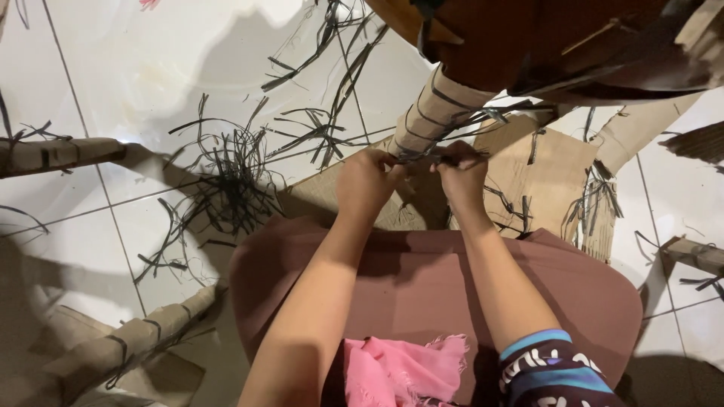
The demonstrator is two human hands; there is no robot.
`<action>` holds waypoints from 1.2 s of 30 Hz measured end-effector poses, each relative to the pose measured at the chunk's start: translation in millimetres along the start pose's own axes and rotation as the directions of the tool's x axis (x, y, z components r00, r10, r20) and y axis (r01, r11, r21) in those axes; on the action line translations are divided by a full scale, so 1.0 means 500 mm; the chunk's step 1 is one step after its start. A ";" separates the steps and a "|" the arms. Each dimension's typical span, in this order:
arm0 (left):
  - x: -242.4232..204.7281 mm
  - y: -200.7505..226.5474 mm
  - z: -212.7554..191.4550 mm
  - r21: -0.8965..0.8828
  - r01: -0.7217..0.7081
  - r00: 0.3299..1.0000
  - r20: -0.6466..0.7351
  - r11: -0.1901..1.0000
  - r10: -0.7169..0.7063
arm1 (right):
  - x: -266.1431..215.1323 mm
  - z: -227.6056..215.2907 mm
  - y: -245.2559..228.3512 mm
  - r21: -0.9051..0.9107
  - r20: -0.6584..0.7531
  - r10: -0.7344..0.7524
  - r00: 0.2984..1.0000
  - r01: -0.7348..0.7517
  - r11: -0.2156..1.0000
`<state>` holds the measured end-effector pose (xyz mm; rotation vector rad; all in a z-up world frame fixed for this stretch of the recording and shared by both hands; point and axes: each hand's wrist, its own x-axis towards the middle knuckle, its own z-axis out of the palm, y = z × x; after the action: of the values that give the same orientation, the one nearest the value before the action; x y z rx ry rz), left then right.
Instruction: The person is wrapping the legs of a wooden chair with protective paper and securing the wrapping with black plastic ties.
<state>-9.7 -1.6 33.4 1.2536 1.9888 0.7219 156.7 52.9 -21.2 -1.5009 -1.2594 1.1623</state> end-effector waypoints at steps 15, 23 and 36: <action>0.051 -0.119 0.036 0.145 0.242 0.909 0.313 0.960 -0.276 | -0.037 -0.038 0.128 -0.606 0.390 0.409 0.825 -0.105 0.789; 0.024 -0.024 -0.005 0.186 0.242 0.889 0.352 0.952 -0.294 | -0.064 0.051 0.229 -0.172 0.220 0.388 0.895 -0.356 0.919; 0.071 -0.129 0.057 0.120 0.231 0.909 0.327 0.966 -0.258 | 0.039 -0.038 0.238 -0.548 0.410 -0.142 0.901 0.368 0.751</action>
<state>-34.1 8.9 -40.8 1.0629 1.8527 0.2818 201.7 54.4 -134.7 -1.5235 -2.1848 0.8801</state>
